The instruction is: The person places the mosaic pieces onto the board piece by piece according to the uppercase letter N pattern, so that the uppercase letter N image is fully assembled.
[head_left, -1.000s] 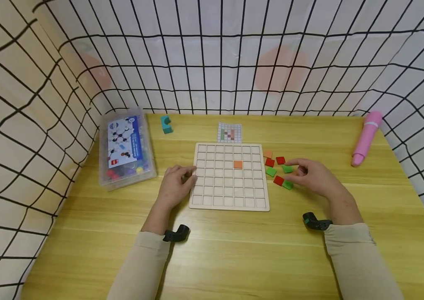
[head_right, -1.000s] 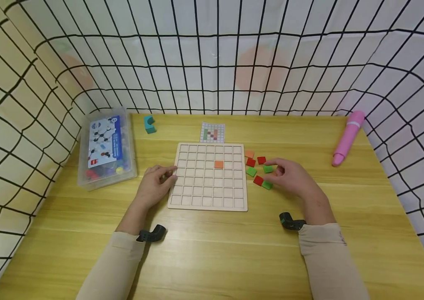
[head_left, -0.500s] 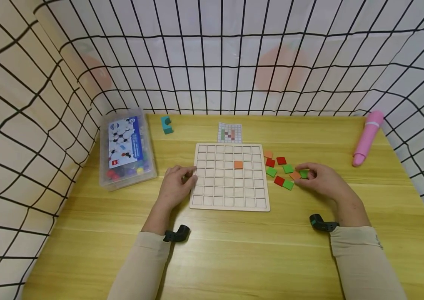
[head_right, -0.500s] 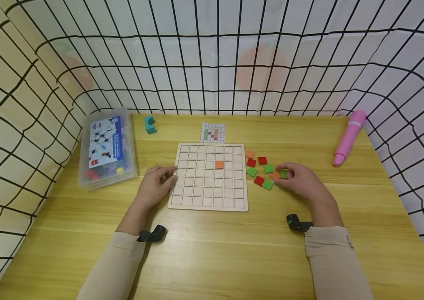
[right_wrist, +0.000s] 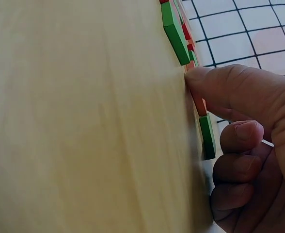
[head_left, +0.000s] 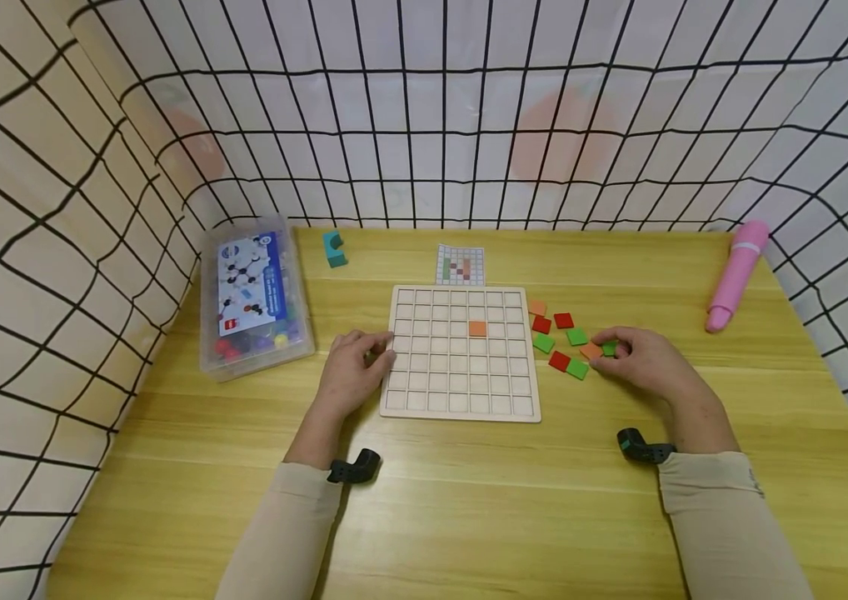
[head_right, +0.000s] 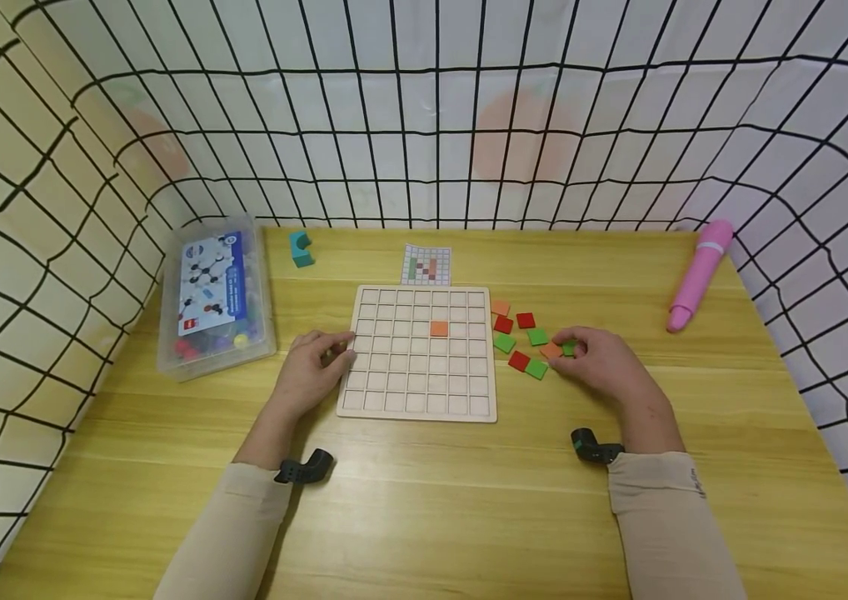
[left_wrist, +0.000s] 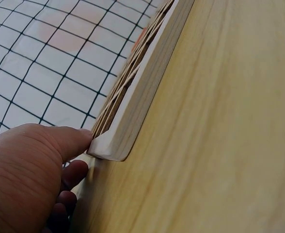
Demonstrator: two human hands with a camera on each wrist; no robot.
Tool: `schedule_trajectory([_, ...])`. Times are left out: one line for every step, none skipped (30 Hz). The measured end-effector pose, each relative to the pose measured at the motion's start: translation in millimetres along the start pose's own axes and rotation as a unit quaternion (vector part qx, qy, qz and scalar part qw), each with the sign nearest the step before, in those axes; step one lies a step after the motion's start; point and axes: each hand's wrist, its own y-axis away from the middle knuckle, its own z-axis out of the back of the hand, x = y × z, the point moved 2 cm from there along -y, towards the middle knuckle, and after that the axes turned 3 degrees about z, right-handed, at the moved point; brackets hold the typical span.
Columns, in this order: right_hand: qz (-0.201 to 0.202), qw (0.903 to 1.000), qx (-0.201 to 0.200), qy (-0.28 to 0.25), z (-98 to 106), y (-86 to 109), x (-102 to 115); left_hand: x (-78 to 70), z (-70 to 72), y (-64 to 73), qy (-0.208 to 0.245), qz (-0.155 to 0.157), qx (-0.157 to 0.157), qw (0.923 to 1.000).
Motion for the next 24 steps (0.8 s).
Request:
schedule_trajectory([-0.001, 1.0000, 0.001, 0.000, 0, -0.1, 0, 0.1, 0.0, 0.1, 0.000, 0.001, 0.000, 1.0000])
schedule_trajectory([-0.002, 1.0000, 0.002, 0.000, 0, -0.2, 0, 0.3, -0.1, 0.0, 0.001, 0.002, 0.001, 1.0000])
schedule_trajectory([-0.002, 1.0000, 0.004, -0.001, 0, -0.2, 0, 0.4, -0.1, -0.1, 0.000, 0.003, 0.002, 1.0000])
schedule_trajectory([-0.002, 1.0000, 0.005, -0.002, 0, -0.3, 0, 0.6, -0.3, -0.1, 0.001, 0.005, 0.003, 1.0000])
schedule_trajectory([-0.002, 1.0000, 0.006, -0.002, 0, -0.3, -1, 0.6, -0.4, -0.3, 0.000, 0.005, 0.003, 1.0000])
schedule_trajectory([-0.001, 1.0000, 0.007, -0.002, 0, -0.2, -1, 0.9, -0.6, -0.4, 0.001, 0.007, 0.005, 1.0000])
schedule_trajectory([0.001, 1.0000, 0.008, 0.000, 0, -0.1, -1, 0.9, -0.6, -0.4, 0.000, 0.007, 0.005, 1.0000])
schedule_trajectory([0.003, 1.0000, 0.008, 0.001, 1, 0.1, -1, 1.0, -0.7, -0.4, 0.000, 0.008, 0.005, 1.0000])
schedule_trajectory([0.005, 0.9999, 0.009, 0.002, 1, 0.3, -1, 0.9, -0.7, -0.3, 0.000, 0.008, 0.005, 1.0000])
schedule_trajectory([0.007, 0.9999, 0.009, 0.003, 1, 0.4, -1, 0.9, -0.9, -0.4, 0.000, 0.009, 0.005, 0.9999])
schedule_trajectory([0.009, 0.9999, 0.010, 0.005, 1, 0.5, -1, 0.9, -0.9, -0.4, 0.000, 0.011, 0.005, 0.9999])
schedule_trajectory([0.011, 0.9999, 0.011, 0.006, 1, 0.7, -1, 0.9, -1.0, -0.4, 0.001, 0.012, 0.006, 0.9999])
schedule_trajectory([0.012, 0.9998, 0.012, 0.006, 1, 0.8, -2, 0.8, -1.0, -0.4, 0.001, 0.012, 0.006, 0.9999])
schedule_trajectory([0.013, 0.9998, 0.012, 0.008, 2, 0.9, -2, 0.8, -1.1, -0.3, 0.002, 0.013, 0.006, 0.9999])
schedule_trajectory([0.016, 0.9998, 0.012, 0.009, 2, 1.0, -2, 0.6, -1.2, -0.2, 0.003, 0.012, 0.006, 0.9999])
schedule_trajectory([0.018, 0.9997, 0.012, 0.012, 2, 1.0, -2, 0.8, -1.2, -0.1, 0.002, 0.011, 0.004, 0.9999])
schedule_trajectory([0.019, 0.9997, 0.011, 0.014, 3, 1.1, -2, 0.8, -1.2, 0.0, 0.001, 0.008, 0.003, 1.0000])
schedule_trajectory([0.020, 0.9996, 0.010, 0.016, 3, 1.1, -1, 0.9, -1.2, 0.2, 0.000, 0.005, 0.001, 1.0000])
schedule_trajectory([0.021, 0.9996, 0.009, 0.016, 4, 1.2, 0, 1.0, -1.3, 0.3, 0.000, 0.002, 0.000, 1.0000])
schedule_trajectory([0.023, 0.9996, 0.008, 0.017, 4, 1.4, 1, 1.3, -1.5, 0.3, 0.000, 0.000, -0.001, 1.0000])
schedule_trajectory([0.025, 0.9995, 0.007, 0.018, 5, 1.5, 2, 1.6, -1.6, 0.3, -0.001, -0.003, -0.003, 1.0000])
schedule_trajectory([0.028, 0.9994, 0.005, 0.019, 6, 1.8, 5, 1.9, -1.7, 0.3, -0.002, -0.005, -0.004, 1.0000])
schedule_trajectory([0.031, 0.9993, 0.003, 0.021, 6, 1.7, 8, 2.1, -2.0, 0.1, -0.002, -0.006, -0.004, 1.0000])
schedule_trajectory([0.036, 0.9991, 0.002, 0.021, 7, 1.8, 12, 2.2, -2.1, 0.1, -0.001, -0.006, -0.004, 1.0000])
